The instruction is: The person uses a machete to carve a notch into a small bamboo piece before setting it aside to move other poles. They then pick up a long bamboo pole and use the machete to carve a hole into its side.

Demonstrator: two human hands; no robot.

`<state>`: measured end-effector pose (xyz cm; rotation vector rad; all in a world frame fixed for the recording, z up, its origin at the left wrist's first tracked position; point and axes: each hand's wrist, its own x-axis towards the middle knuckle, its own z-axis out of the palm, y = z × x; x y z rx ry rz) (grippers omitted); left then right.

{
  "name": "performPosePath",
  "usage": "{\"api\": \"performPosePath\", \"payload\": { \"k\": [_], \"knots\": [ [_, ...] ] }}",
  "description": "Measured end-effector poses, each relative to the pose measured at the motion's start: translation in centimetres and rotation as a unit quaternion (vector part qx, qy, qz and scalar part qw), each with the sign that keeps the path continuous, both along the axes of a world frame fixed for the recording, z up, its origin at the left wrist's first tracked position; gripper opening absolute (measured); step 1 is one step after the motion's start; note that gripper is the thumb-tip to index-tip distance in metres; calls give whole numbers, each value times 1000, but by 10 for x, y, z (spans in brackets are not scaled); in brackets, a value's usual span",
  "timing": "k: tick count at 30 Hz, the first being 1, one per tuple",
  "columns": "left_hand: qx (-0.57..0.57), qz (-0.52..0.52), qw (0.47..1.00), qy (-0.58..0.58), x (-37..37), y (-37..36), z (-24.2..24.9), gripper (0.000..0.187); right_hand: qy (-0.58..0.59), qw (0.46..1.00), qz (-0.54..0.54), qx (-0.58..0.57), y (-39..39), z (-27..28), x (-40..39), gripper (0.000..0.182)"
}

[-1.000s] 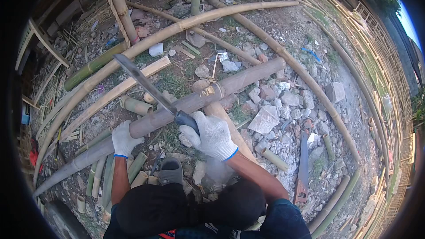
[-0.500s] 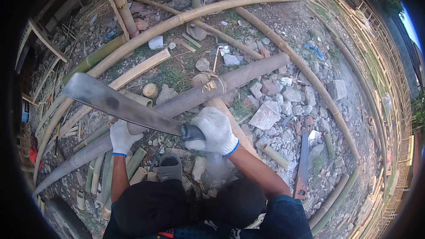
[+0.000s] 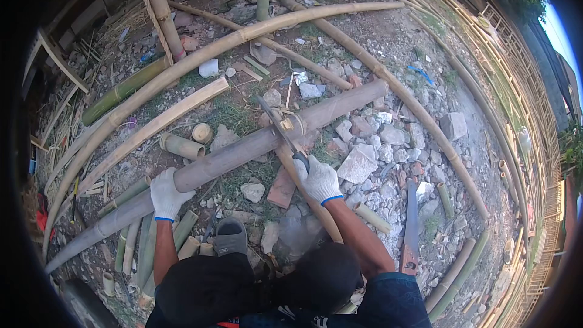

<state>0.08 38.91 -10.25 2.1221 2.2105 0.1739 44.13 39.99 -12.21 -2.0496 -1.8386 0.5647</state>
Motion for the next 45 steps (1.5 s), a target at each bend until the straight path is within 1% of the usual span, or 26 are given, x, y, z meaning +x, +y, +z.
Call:
{"api": "performPosePath", "payload": {
  "k": [3,4,6,7,8,10,11,13,14,16,18,19,20,21,22,25,29,32,33,35,36,37,40,42,44,45],
  "knots": [
    [1,-2,1000,2,4,-2,2,75,17,996,42,77,-6,71,-35,39],
    [6,-5,1000,-3,3,0,2,75,42,986,106,124,-8,94,-43,38],
    [7,-2,1000,-3,0,-3,-1,75,97,945,228,212,-12,131,-57,37],
    [11,-2,1000,-4,1,-1,-3,75,144,894,293,307,-2,140,-59,41],
    [5,2,1000,-2,3,-2,-2,75,126,933,228,250,-2,114,-50,40],
    [-2,9,1000,5,5,-4,7,75,86,983,90,136,-8,21,-18,40],
    [-5,10,1000,0,6,-4,6,76,31,999,7,16,-3,2,-5,41],
    [24,14,1000,-6,8,4,1,77,25,998,46,42,13,44,-14,43],
    [18,7,1000,-4,8,-2,-2,78,26,997,56,35,0,67,-26,43],
    [19,0,1000,-7,7,-5,-2,78,74,982,134,107,-9,106,-48,45],
    [15,-1,1000,-8,6,-3,0,79,123,943,234,200,-8,130,-59,45],
    [7,4,1000,0,7,-2,2,78,151,905,279,284,-3,124,-54,42],
    [-3,8,1000,7,9,-2,6,77,121,955,190,195,-3,89,-42,42],
    [-13,12,1000,13,9,-6,8,76,87,986,97,102,-7,38,-24,41],
    [-10,10,1000,12,8,-6,6,76,47,999,6,15,-8,14,-14,40],
    [6,14,1000,8,8,-4,-1,76,1,999,-9,53,-10,22,-13,40],
    [7,4,1000,7,7,-8,0,77,39,995,51,78,-21,100,-25,37],
    [14,-1,1000,12,7,-7,-1,78,71,949,168,259,-24,120,-30,36],
    [15,-3,1000,15,7,-8,-1,78,125,915,213,319,-20,115,-31,38],
    [3,3,1000,19,8,-13,-2,78,89,982,79,144,-24,44,-14,39],
    [9,8,1000,18,9,-9,0,78,67,996,15,63,-19,18,-6,40],
    [1,16,1000,19,13,-10,0,78,42,999,21,9,-16,15,-2,40],
    [-6,25,999,28,13,-7,2,77,46,995,68,51,-19,81,-27,39],
    [10,16,1000,21,13,-7,-2,77,92,961,152,214,-25,112,-45,37],
    [23,10,999,26,14,-10,-5,77,155,899,271,308,-16,118,-38,37],
    [35,8,999,29,14,-8,-4,77,140,911,236,308,-13,89,-25,35]
  ]
}}
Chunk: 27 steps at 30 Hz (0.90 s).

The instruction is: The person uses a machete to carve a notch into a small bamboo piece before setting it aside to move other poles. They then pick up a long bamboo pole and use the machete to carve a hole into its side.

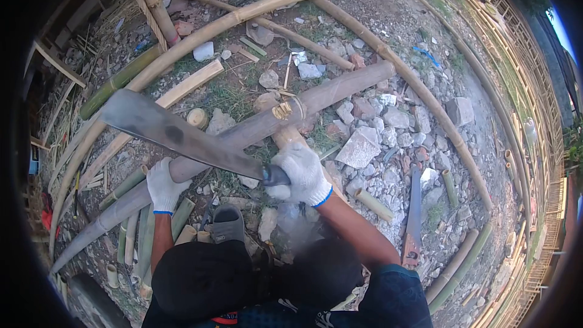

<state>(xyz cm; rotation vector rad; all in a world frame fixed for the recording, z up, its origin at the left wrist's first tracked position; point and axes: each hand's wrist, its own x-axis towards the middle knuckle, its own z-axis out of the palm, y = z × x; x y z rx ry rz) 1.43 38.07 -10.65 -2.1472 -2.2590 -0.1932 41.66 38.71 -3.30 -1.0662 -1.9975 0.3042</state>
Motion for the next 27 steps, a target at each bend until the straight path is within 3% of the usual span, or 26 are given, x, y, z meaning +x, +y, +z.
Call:
{"api": "performPosePath", "payload": {
  "k": [1,2,5,9,11,12,13,16,19,20,23,27],
  "knots": [
    [-11,-2,1000,-2,-1,-3,2,76,-5,999,-40,-6,0,-45,15,35],
    [-13,-1,1000,-7,-1,-4,4,76,-85,936,-224,-259,1,-77,21,40],
    [5,17,1000,-14,4,8,4,74,-156,924,-190,-293,5,-38,12,42],
    [0,2,1000,-3,3,1,2,73,-49,998,-3,-38,-3,23,-23,41],
    [1,8,1000,-6,2,2,2,73,8,997,61,39,11,-29,8,39],
    [-1,8,1000,-8,2,-1,3,73,-93,964,-117,-222,-2,-65,26,45],
    [-11,9,1000,-11,4,0,3,74,-105,913,-205,-338,5,-67,30,46],
    [-13,13,1000,-23,1,2,-1,77,-113,926,-209,-295,8,-73,29,49],
    [-26,7,999,-21,0,0,5,78,29,905,-186,-382,10,-55,32,50],
    [-14,8,1000,-22,0,3,5,78,182,818,-155,-524,13,-35,33,44],
    [-4,6,1000,-22,-1,0,1,78,398,799,-121,-434,21,-7,49,37],
    [-10,2,1000,-27,-1,-1,-2,77,685,718,-91,-87,51,69,63,47]
  ]
}}
